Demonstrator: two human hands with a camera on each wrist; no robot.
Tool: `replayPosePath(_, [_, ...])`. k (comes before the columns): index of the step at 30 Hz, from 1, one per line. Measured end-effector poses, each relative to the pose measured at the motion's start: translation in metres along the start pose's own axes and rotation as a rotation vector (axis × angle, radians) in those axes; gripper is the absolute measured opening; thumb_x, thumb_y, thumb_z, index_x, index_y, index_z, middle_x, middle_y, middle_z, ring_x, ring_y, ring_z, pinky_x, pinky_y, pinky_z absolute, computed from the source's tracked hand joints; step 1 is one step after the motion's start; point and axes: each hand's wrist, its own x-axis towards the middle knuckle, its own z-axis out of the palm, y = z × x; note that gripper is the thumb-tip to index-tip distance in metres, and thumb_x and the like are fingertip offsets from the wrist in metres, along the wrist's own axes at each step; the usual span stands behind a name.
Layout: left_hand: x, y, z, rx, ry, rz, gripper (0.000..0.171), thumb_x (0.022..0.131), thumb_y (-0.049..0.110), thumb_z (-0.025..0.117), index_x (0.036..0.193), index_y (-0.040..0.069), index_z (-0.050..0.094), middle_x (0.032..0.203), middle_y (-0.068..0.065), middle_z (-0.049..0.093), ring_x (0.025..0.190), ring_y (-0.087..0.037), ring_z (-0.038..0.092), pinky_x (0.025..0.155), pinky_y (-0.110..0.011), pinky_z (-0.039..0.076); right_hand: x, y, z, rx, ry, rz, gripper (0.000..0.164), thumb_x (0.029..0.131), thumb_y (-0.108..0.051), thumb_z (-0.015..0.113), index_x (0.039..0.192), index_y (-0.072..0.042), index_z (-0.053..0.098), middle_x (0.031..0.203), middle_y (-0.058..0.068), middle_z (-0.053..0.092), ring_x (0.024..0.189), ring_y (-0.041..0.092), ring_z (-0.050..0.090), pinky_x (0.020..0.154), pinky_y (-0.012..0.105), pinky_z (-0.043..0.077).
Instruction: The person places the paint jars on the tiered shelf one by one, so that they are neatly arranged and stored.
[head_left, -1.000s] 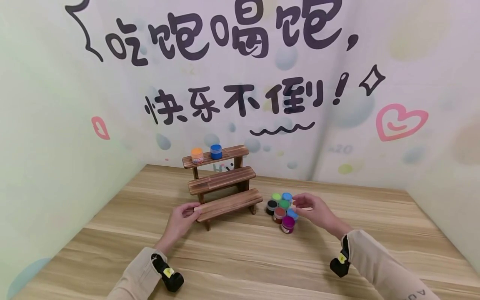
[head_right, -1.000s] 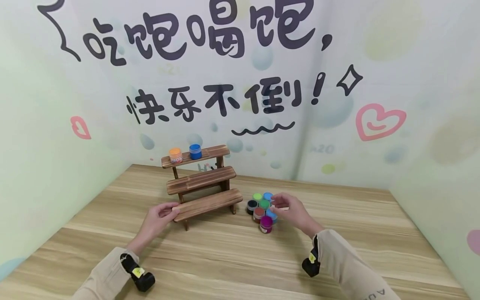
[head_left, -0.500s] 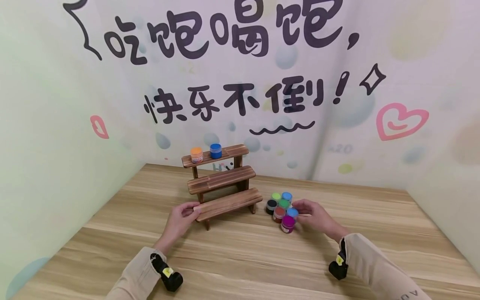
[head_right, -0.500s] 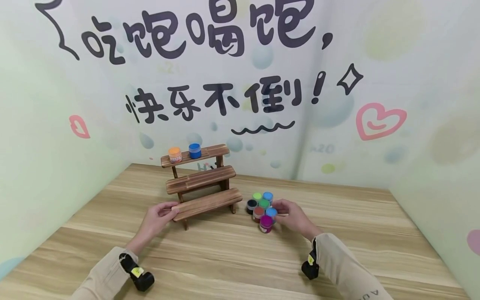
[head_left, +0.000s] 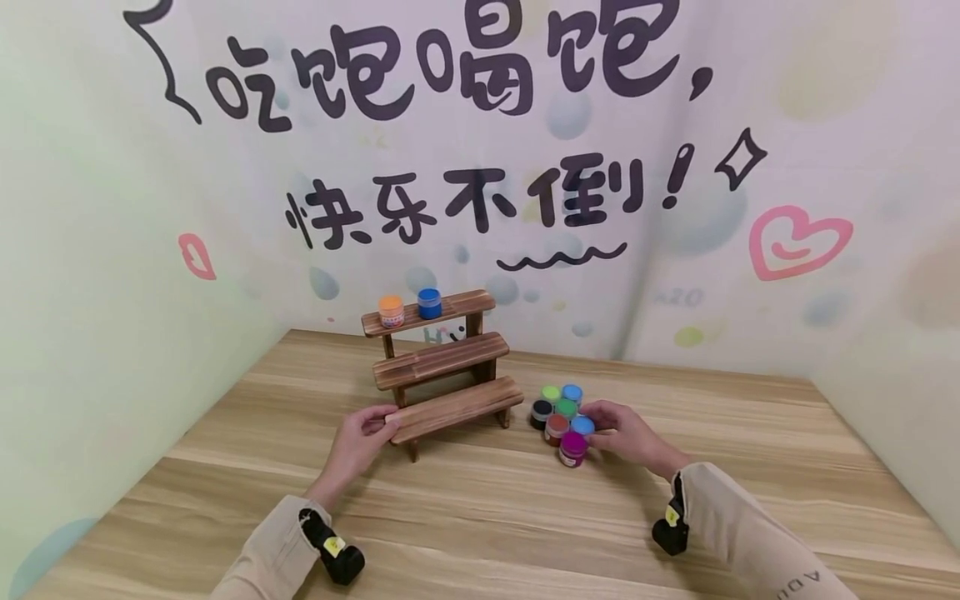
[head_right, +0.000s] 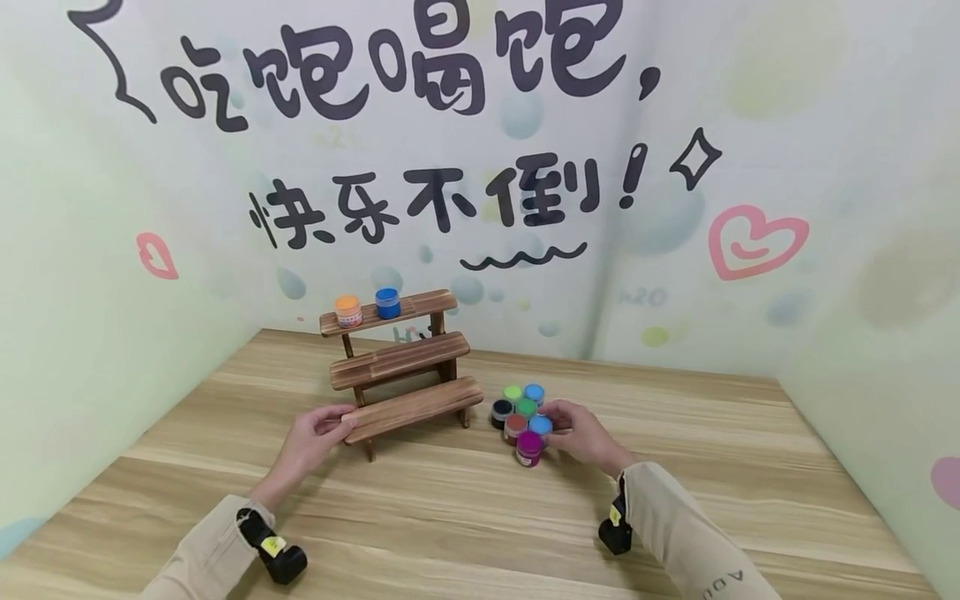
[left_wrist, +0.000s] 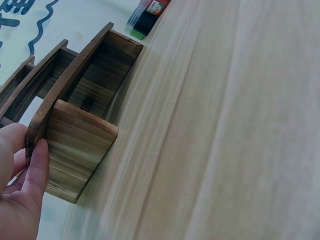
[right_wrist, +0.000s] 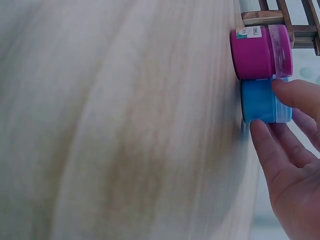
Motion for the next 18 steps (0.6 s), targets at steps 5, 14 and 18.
replayPosePath(5, [-0.0008,0.0008,-0.0003,0.005,-0.003,-0.003,0.027,0.083,0.005,0.06,0.106,-0.009,0.059,0.108,-0.025,0.056,0.094,-0.03,0.058,0.07,-0.022,0.047,-0.0007,-0.001,-0.0008,-0.01,0.003,0.007,0.039,0.077,0.0,0.065,0.111,0.013,0.05,0.101,0.024,0.058,0.093,0.035,0.056,0.081,0.041,0.045])
replayPosePath(14, [-0.0001,0.0002,0.0001,0.015,0.002,0.005,0.025,0.083,0.004,0.06,0.105,-0.009,0.059,0.106,-0.025,0.057,0.092,-0.03,0.058,0.07,-0.023,0.047,-0.0038,0.0024,-0.0048,-0.036,0.007,0.076,0.041,0.078,-0.007,0.067,0.114,0.006,0.053,0.104,0.021,0.057,0.093,0.032,0.055,0.079,0.04,0.046])
replayPosePath(18, [0.0,-0.0003,0.0,0.017,0.005,0.007,0.025,0.083,0.004,0.06,0.105,-0.009,0.059,0.105,-0.025,0.058,0.091,-0.03,0.059,0.069,-0.022,0.047,-0.0057,0.0043,-0.0075,-0.034,0.006,0.096,0.042,0.078,-0.011,0.068,0.113,0.005,0.054,0.105,0.02,0.057,0.092,0.031,0.055,0.076,0.038,0.047])
